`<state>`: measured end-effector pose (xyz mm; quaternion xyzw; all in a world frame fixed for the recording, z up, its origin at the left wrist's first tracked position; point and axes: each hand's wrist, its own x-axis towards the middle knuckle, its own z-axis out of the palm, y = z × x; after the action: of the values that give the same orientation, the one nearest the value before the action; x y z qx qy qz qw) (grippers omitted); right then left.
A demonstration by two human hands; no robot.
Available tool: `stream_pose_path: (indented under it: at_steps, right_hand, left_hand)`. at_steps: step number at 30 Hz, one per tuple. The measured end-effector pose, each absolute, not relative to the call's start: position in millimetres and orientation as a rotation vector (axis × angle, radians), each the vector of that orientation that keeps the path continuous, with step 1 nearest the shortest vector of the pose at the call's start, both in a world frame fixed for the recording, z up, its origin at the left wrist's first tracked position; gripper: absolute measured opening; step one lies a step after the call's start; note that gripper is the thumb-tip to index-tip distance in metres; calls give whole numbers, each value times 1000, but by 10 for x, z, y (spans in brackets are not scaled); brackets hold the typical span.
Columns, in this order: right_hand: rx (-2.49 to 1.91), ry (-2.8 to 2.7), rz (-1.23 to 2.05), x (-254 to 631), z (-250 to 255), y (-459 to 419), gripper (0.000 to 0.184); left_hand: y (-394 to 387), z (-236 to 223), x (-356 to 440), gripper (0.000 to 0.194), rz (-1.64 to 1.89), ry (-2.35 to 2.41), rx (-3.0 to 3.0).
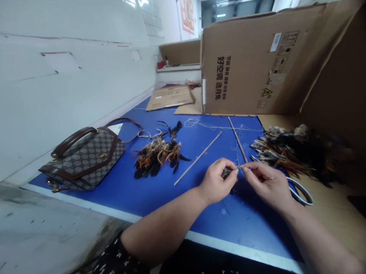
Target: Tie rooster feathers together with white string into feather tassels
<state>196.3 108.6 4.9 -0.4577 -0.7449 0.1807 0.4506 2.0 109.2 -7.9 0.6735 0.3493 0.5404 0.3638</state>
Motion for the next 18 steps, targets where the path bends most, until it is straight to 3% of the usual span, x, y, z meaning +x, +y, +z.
stream_pose_path:
  at_steps: [18]
  right_hand:
    - [-1041,-1873,367,1886,56,1083,16]
  left_hand:
    - [1019,-14,67,21,1353,752,1493]
